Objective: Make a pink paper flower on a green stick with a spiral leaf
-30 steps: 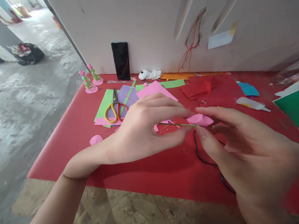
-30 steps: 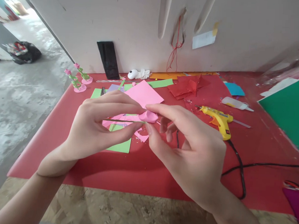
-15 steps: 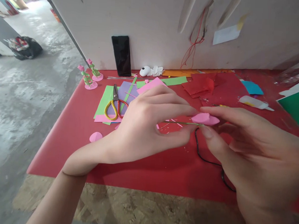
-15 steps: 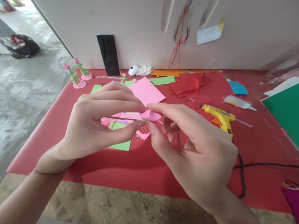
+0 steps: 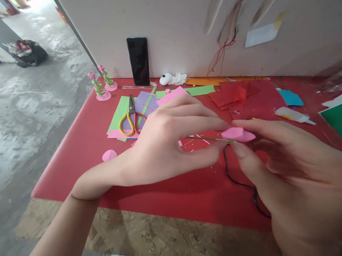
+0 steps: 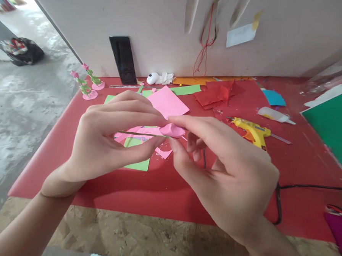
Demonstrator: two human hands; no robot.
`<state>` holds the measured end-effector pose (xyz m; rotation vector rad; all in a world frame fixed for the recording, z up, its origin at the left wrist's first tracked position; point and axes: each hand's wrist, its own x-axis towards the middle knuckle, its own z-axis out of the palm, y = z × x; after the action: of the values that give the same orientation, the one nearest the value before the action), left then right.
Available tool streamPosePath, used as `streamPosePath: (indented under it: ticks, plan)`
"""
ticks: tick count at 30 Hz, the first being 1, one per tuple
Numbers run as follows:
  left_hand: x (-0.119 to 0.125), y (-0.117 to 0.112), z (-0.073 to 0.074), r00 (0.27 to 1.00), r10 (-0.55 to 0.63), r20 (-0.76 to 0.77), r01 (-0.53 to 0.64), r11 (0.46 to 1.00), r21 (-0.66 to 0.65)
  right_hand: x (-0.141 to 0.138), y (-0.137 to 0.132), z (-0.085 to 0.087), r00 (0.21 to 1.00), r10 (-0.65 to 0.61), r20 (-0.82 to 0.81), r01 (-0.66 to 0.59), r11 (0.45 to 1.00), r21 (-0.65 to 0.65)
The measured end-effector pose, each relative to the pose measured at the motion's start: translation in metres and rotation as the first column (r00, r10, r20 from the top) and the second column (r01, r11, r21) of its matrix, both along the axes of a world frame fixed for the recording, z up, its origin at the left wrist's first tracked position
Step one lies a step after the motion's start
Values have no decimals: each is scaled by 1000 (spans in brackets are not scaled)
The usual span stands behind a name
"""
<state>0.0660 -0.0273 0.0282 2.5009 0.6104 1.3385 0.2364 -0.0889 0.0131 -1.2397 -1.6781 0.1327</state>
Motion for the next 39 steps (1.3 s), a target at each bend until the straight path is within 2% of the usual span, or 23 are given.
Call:
streamPosePath:
  ticks: [4,7,11,14,19,24,28,31,34,37,39]
  plan:
    - [0,1,-1,1000,-20,11,21,999,-26,-2,2,0,1000,-7,19,7,1000,-6]
    - [-2,-1,1,999,-8,-34,4,993,-120,-1,3,1,1000,6,-4,-6,1000,-5]
    - [-4,-3,5,995,-41,-86,20,972,-232,3,6,4,992,65,-109,-71,996,-54]
    - [-4,-1,5,992,-81,-100,55,968,-244,8,10,3,974,137,-180,-157,982,-102]
    - [-3,1,1,999,-24,-41,21,997,-74,13,18,2,930,221,-294,-270,953,-136]
    - [-3,3,0,999,-33,-44,34,999,35,12,18,5,891,213,-402,-319,922,-219]
    - [-4,5,-1,1000,-2,-31,9,976,216,9,16,7,876,186,-445,-330,904,-270]
    - [-6,4,-1,999,11,-35,0,958,287,9,15,5,886,237,-399,-343,914,-218]
    - [-7,3,-1,999,23,-27,-16,976,217,8,15,2,924,250,-290,-297,946,-132]
    - [-7,5,-1,998,-6,60,1,996,84,6,13,2,981,134,-139,-138,990,-19]
    - [-7,7,-2,994,-27,107,25,999,21,4,11,4,999,43,-6,-42,998,48]
